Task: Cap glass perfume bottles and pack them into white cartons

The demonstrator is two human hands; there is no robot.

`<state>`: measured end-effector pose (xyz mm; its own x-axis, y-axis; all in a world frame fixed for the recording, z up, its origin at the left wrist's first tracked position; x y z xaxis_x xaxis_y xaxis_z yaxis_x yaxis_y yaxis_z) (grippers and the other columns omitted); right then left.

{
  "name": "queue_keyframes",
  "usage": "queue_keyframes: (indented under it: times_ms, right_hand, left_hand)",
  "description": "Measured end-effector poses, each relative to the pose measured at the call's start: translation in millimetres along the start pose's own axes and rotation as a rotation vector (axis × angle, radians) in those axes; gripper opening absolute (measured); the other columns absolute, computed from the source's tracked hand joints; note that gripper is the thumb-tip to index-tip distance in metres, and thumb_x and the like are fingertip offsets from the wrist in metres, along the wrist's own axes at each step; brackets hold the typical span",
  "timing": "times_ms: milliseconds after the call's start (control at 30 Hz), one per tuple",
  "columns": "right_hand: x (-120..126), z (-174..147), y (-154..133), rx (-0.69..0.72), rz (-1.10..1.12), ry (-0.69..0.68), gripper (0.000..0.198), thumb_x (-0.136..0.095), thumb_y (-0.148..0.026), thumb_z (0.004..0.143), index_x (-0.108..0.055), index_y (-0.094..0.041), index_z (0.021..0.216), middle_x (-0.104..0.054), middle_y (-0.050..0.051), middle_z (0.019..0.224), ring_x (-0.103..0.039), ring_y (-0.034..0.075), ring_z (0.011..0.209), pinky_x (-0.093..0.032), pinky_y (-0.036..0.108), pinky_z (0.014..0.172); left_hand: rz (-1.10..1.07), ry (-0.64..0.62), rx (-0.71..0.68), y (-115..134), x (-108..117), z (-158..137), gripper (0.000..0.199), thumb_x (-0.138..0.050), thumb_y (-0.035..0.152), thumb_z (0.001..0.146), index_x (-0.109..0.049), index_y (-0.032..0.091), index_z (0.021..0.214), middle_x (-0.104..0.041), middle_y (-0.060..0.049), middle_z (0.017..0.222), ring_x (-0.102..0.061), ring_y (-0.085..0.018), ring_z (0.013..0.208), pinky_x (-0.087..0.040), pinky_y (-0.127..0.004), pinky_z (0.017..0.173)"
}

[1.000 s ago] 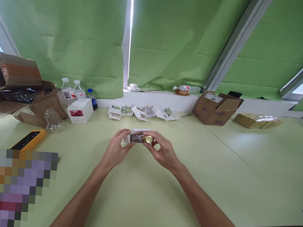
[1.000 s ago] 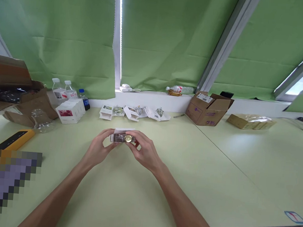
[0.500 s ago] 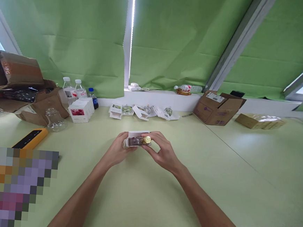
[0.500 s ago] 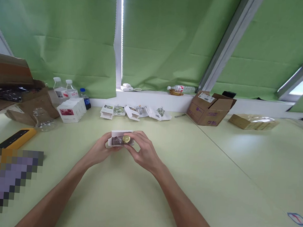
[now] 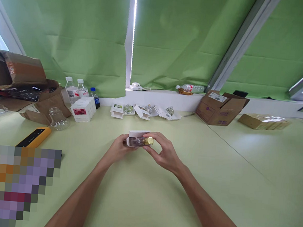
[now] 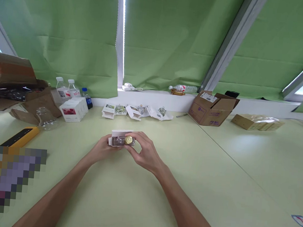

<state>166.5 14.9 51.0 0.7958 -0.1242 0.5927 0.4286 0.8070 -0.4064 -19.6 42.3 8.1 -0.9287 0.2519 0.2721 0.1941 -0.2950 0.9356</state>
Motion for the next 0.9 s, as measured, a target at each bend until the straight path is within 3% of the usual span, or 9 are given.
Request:
queue_keyframes:
  times_ms: [200, 700, 900]
  right_hand:
    - [2, 3, -3, 0.015, -0.029, -0.025, 0.031, -0.057, -0.027, 0.088, -0.054, -0.026, 0.118, -0.063, 0.009, 0.110, -0.058, 0.025, 0.104, -0.050, 0.043, 0.088]
    - [-3, 2, -11, 0.032, -0.065, -0.069, 0.030, -0.054, -0.022, 0.087, -0.053, -0.025, 0.117, -0.060, 0.010, 0.112, -0.056, 0.025, 0.104, -0.048, 0.042, 0.087]
    - [-2, 2, -15, 0.033, -0.067, -0.081, 0.030, -0.060, -0.032, 0.085, -0.056, -0.024, 0.114, -0.062, 0.009, 0.107, -0.057, 0.025, 0.100, -0.047, 0.043, 0.088]
  left_hand:
    - [-0.025, 0.011, 0.060, -5, 3, 1, 0.041, -0.068, 0.040, 0.070, -0.065, 0.015, 0.102, -0.069, -0.006, 0.093, -0.061, -0.022, 0.084, -0.046, -0.030, 0.073]
    - [0.030, 0.027, 0.067, -6, 5, 1, 0.039, -0.069, 0.039, 0.068, -0.065, 0.016, 0.099, -0.068, -0.004, 0.090, -0.061, -0.021, 0.082, -0.046, -0.030, 0.072]
    - [0.007, 0.025, 0.064, -9, 5, 1, 0.038, -0.070, 0.034, 0.067, -0.064, 0.015, 0.099, -0.068, -0.004, 0.090, -0.062, -0.021, 0.082, -0.046, -0.030, 0.073]
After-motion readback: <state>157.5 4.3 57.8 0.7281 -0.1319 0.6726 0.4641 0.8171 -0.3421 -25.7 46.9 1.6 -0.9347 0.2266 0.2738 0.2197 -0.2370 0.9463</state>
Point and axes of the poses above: each hand's wrist, its own z-axis towards the middle knuckle, its own x-axis out of the back of the hand, y = z × x, the point moved 3 cm from there along z, towards the middle knuckle
